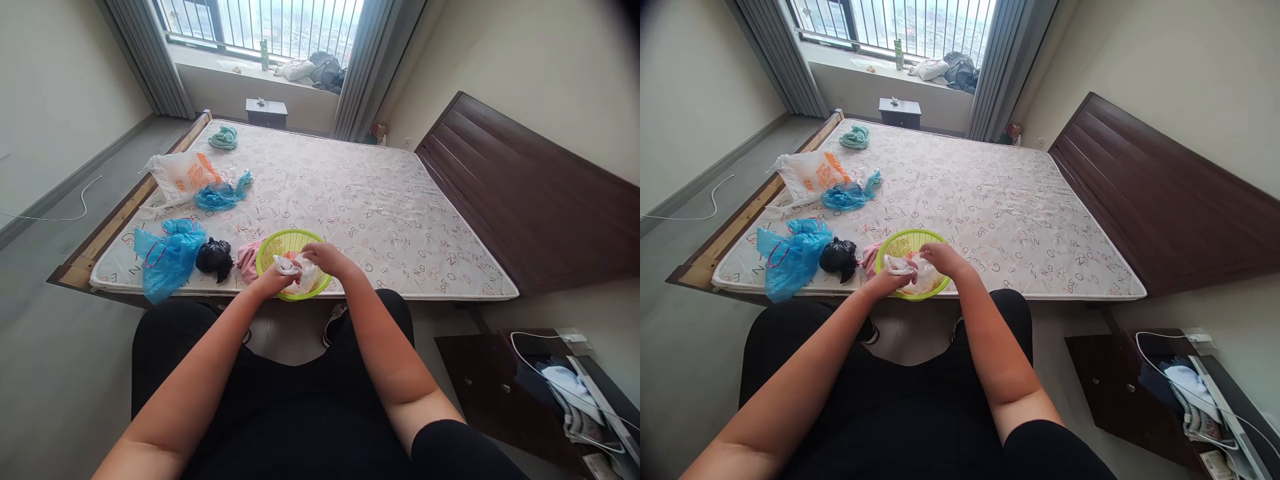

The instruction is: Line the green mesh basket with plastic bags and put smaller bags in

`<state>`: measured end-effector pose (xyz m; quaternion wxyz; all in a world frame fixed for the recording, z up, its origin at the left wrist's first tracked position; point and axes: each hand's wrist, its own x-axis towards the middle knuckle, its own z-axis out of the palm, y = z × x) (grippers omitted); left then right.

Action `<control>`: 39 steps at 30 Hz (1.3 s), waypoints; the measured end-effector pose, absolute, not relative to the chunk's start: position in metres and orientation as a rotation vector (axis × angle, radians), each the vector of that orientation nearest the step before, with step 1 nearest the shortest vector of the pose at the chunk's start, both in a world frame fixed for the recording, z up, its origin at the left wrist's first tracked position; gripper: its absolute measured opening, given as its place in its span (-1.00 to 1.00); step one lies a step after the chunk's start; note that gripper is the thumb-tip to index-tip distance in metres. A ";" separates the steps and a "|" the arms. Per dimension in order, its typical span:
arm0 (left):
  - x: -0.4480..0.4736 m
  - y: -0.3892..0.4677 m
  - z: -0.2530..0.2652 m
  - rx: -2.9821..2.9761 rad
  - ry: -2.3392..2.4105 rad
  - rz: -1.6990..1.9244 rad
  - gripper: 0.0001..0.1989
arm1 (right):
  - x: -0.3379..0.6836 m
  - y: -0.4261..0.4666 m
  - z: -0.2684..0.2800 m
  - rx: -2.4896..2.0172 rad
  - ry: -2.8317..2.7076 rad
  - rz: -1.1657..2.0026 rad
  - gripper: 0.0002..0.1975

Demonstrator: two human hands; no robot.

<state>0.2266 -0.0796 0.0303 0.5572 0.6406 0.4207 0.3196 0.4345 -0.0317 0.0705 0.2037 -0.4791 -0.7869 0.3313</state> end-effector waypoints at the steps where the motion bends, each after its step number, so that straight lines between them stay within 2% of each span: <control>1: 0.228 -0.079 0.029 1.469 1.032 0.806 -0.77 | 0.434 -0.030 0.069 -1.380 -2.174 0.945 -0.87; 5: 0.234 -0.078 0.020 1.334 1.213 1.058 -0.80 | 0.431 -0.040 0.068 -1.353 -1.839 1.268 -0.75; 8: 0.237 -0.078 0.021 1.198 1.253 1.113 -0.78 | 0.417 -0.063 0.064 -1.240 -1.659 1.462 -0.68; 10: 0.236 -0.079 0.024 1.110 1.220 1.090 -0.75 | 0.406 -0.079 0.054 -1.208 -1.775 1.282 -0.68; 15: 0.230 -0.080 0.029 1.102 1.206 0.942 -0.76 | 0.389 -0.103 0.016 -1.182 -2.242 0.505 -0.71; 18: 0.229 -0.081 0.028 1.103 1.193 0.893 -0.73 | 0.392 -0.105 0.003 -1.251 -2.313 0.300 -0.69; 25: 0.229 -0.085 0.022 1.080 1.199 0.909 -0.73 | 0.401 -0.098 0.003 -1.163 -2.331 0.348 -0.65; 30: 0.230 -0.084 0.013 1.267 1.228 0.829 -0.79 | 0.399 -0.098 -0.003 -1.351 -2.155 0.270 -0.83; 34: 0.227 -0.083 0.015 1.676 1.126 0.851 -0.87 | 0.397 -0.096 -0.004 -1.202 -2.247 0.336 -0.58; 39: 0.223 -0.092 0.023 1.880 1.186 0.948 -0.91 | 0.399 -0.091 -0.005 -1.367 -2.187 0.583 -0.58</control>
